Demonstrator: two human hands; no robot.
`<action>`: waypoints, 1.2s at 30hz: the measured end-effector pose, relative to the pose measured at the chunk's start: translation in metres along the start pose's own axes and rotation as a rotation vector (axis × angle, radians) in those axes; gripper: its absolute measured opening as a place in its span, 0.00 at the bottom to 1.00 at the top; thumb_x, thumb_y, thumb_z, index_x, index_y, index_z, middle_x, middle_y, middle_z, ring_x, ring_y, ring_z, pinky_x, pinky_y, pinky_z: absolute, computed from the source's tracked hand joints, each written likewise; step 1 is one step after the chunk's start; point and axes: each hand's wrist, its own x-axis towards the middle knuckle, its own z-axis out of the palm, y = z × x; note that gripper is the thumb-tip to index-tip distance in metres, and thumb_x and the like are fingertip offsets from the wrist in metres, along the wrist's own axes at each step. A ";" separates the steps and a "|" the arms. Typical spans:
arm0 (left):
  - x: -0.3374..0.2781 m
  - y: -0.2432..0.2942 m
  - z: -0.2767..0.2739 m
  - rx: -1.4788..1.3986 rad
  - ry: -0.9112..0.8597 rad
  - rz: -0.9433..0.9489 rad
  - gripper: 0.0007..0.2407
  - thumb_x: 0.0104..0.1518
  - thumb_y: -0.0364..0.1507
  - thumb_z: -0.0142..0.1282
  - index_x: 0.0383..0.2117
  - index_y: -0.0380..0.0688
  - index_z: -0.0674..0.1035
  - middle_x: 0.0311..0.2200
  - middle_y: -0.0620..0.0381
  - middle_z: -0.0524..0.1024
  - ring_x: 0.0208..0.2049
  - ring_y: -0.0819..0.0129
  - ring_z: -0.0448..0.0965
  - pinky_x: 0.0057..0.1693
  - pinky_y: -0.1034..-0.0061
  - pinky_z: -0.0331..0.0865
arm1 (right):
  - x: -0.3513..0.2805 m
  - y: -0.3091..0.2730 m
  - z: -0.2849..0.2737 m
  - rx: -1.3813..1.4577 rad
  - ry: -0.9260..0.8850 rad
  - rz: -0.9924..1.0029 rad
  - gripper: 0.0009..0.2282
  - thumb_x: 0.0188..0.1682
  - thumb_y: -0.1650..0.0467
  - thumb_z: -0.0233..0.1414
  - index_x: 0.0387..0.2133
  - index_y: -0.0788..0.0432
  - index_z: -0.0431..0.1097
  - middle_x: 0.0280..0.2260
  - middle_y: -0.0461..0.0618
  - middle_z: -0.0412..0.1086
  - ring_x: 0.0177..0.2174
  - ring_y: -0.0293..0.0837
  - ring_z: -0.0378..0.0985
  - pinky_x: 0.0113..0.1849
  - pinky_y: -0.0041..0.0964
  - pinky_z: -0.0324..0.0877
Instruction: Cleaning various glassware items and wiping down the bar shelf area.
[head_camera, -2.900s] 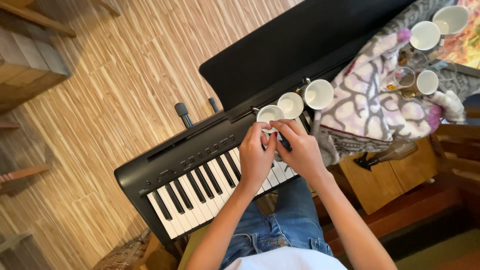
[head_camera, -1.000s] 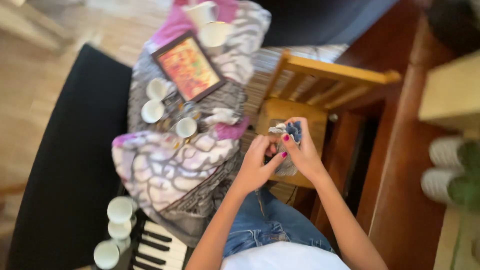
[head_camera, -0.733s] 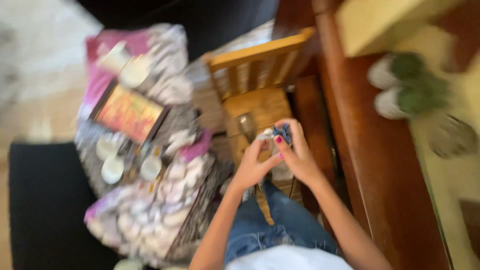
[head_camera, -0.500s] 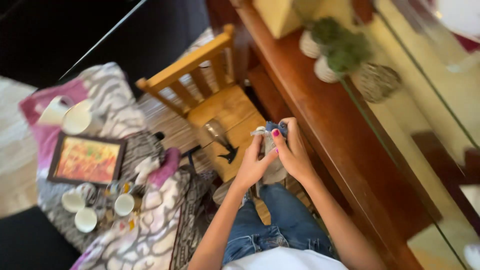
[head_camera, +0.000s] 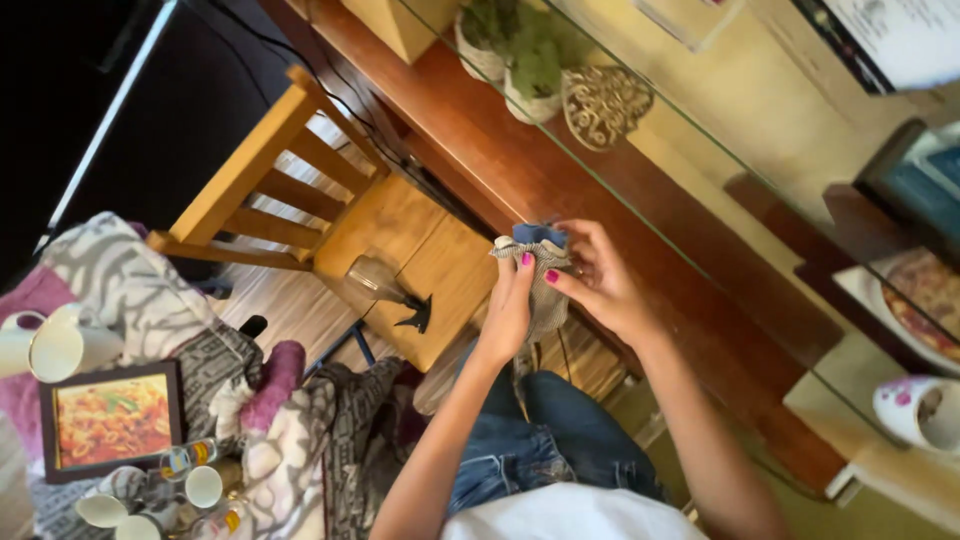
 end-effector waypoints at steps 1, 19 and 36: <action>-0.003 -0.001 0.002 0.002 -0.014 -0.010 0.24 0.69 0.42 0.37 0.66 0.39 0.58 0.59 0.48 0.69 0.61 0.58 0.68 0.65 0.67 0.58 | -0.006 0.017 -0.006 0.004 0.017 0.005 0.27 0.49 0.70 0.60 0.60 0.56 0.56 0.49 0.46 0.70 0.48 0.37 0.73 0.47 0.29 0.70; 0.066 -0.023 0.001 0.035 -0.234 0.024 0.20 0.72 0.39 0.37 0.47 0.34 0.79 0.41 0.53 0.80 0.45 0.70 0.77 0.55 0.74 0.69 | -0.008 0.130 -0.026 0.138 0.468 0.056 0.21 0.52 0.77 0.46 0.61 0.65 0.60 0.51 0.42 0.68 0.51 0.35 0.70 0.52 0.30 0.66; 0.079 -0.115 0.031 -0.008 -0.436 -0.324 0.35 0.71 0.44 0.51 0.70 0.34 0.45 0.67 0.59 0.54 0.69 0.72 0.50 0.70 0.73 0.46 | -0.064 0.085 -0.034 0.240 0.652 0.185 0.23 0.47 0.67 0.58 0.57 0.60 0.67 0.49 0.50 0.73 0.48 0.42 0.76 0.50 0.38 0.72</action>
